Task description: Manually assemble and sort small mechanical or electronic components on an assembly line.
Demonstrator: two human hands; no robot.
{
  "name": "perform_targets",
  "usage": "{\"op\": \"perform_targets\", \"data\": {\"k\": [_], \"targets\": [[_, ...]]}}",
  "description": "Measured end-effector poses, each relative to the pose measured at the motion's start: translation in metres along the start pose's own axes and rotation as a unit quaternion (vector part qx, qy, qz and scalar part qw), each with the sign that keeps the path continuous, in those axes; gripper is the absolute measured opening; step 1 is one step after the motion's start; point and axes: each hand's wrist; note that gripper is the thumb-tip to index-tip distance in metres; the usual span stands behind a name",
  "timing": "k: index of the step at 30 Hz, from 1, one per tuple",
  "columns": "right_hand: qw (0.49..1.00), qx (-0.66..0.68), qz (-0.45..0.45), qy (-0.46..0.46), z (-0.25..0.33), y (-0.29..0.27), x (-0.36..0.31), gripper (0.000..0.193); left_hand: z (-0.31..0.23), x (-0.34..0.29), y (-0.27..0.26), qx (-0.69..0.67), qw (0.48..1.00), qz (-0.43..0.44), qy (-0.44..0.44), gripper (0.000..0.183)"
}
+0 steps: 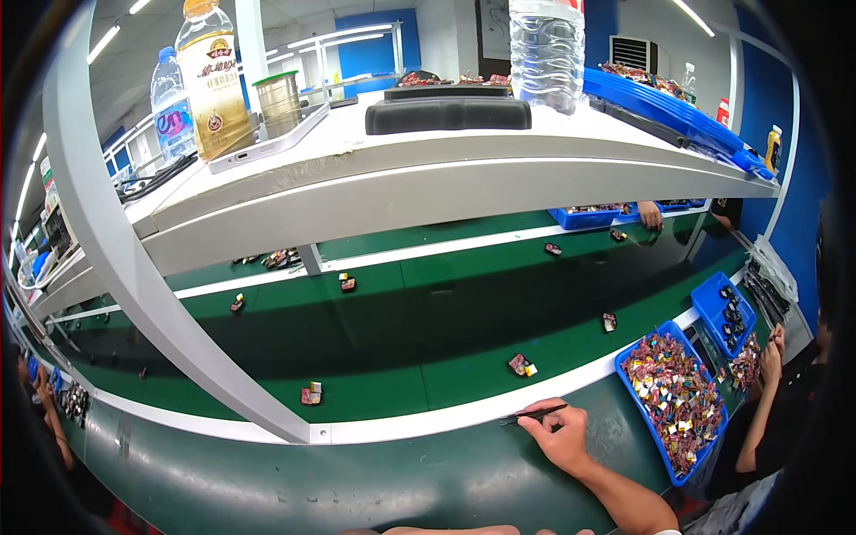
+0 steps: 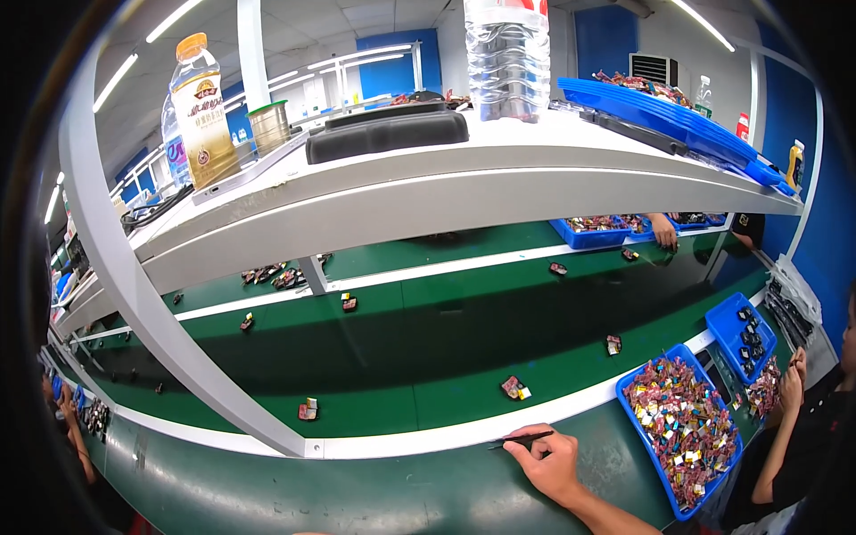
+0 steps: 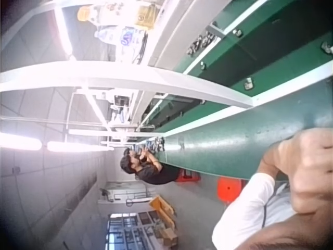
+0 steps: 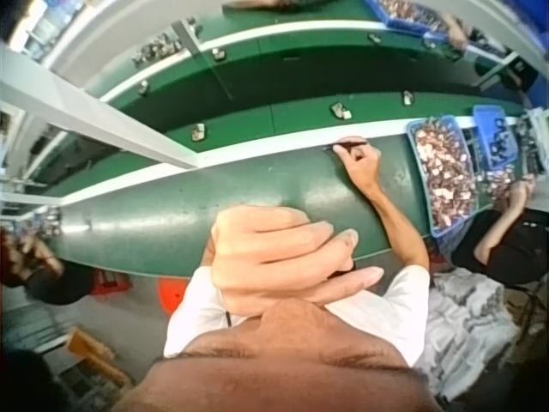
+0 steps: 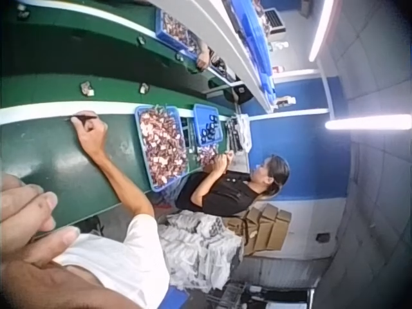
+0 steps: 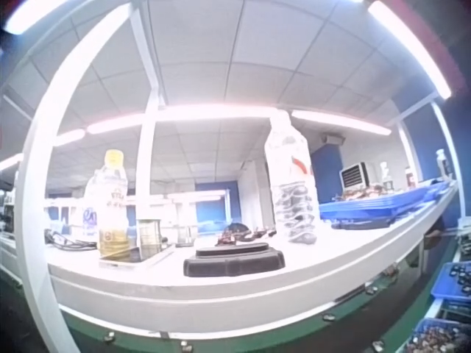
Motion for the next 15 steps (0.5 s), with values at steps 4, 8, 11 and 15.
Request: {"op": "perform_targets", "data": {"k": [4,8,11,15], "targets": [[1.0,-0.01,0.006,-0.015,0.007,0.003,0.0,0.016,-0.01,-0.002,0.004,0.01,0.998,-0.034,-0.057,0.029],[0.999,0.011,-0.015,0.032,0.012,0.003,-0.001,0.017,0.008,0.008,-0.01,-0.055,0.996,0.068,-0.026,0.033],[0.999,0.008,-0.028,0.025,0.003,0.001,0.001,0.014,0.041,0.024,-0.025,-0.095,0.972,0.213,0.021,0.032],[0.998,0.041,-0.018,0.044,-0.001,0.003,0.005,0.015,0.06,-0.018,0.013,-0.053,0.981,0.097,-0.16,0.015]]}}
Point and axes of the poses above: each hand's wrist, its own x-axis towards the middle knuckle, its own y-axis out of the palm, z = x × y, and after that the axes turned 11 degrees about y, right-handed
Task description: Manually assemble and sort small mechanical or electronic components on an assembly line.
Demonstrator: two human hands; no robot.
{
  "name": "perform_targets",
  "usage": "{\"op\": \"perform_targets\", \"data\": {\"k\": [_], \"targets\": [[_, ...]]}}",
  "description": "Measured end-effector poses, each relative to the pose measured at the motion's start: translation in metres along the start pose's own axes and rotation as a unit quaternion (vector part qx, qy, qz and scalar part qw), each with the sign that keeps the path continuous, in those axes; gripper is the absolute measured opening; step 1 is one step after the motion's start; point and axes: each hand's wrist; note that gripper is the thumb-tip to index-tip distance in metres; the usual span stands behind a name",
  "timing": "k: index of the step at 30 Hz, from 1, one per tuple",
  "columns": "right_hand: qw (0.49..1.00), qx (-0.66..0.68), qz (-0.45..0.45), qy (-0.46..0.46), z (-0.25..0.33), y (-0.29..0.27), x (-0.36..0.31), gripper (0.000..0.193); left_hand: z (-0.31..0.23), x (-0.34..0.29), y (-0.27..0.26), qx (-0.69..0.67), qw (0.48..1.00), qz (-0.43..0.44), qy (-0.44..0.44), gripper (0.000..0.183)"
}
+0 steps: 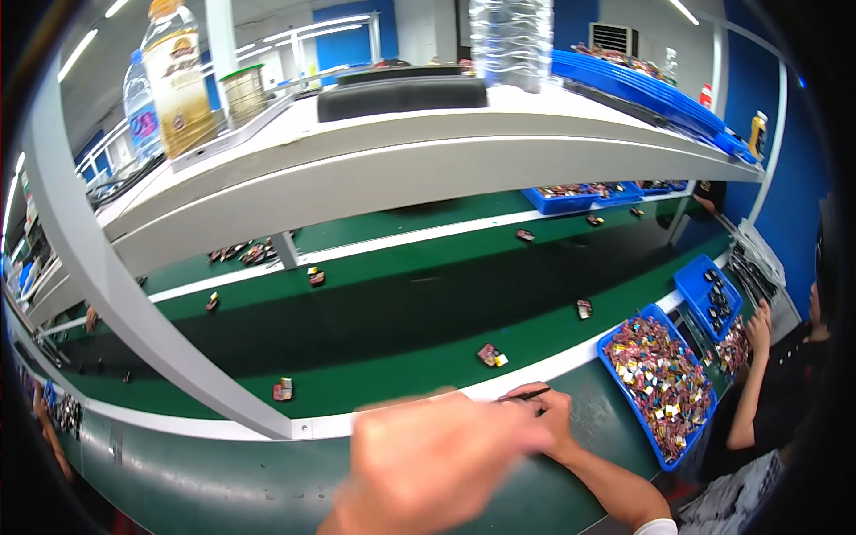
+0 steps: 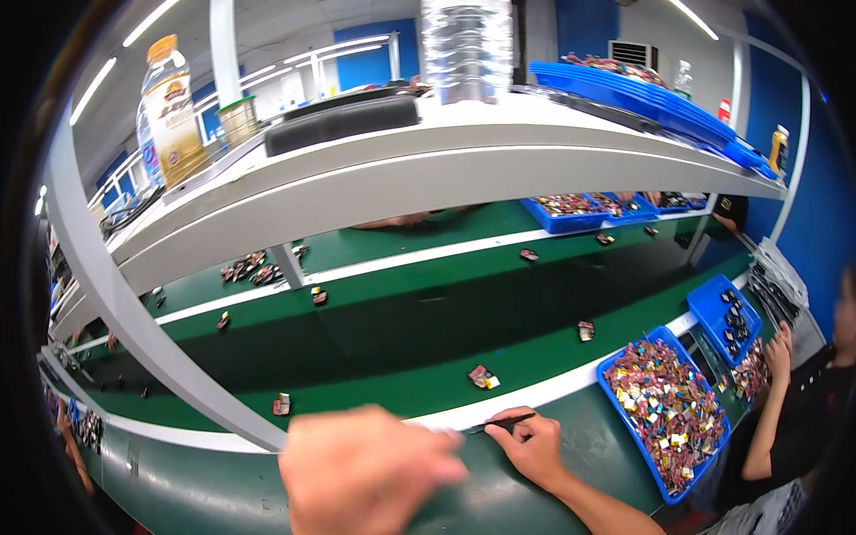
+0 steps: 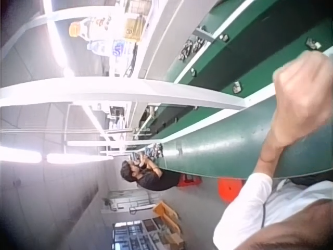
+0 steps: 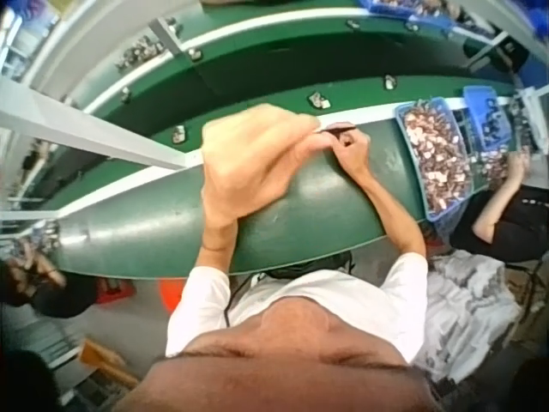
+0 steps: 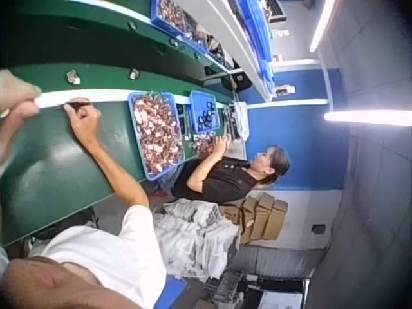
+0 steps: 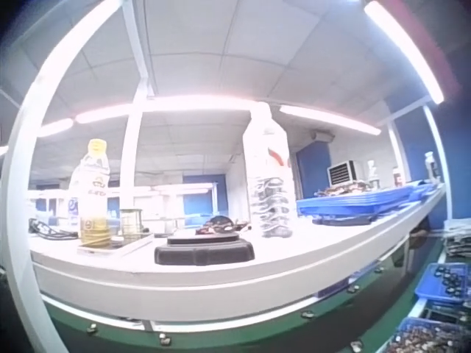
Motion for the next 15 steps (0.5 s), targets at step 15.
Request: {"op": "perform_targets", "data": {"k": [15], "targets": [[1.0,-0.017,-0.01,-0.007,0.016,-0.004,-0.001,0.016,0.174,-0.141,0.143,0.063,0.91,0.164,-0.375,0.022]]}}
Point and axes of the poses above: each hand's wrist, its own x-axis towards the middle knuckle, its own y-axis out of the palm, z = x × y, and after that the axes turned 11 degrees about y, right-handed
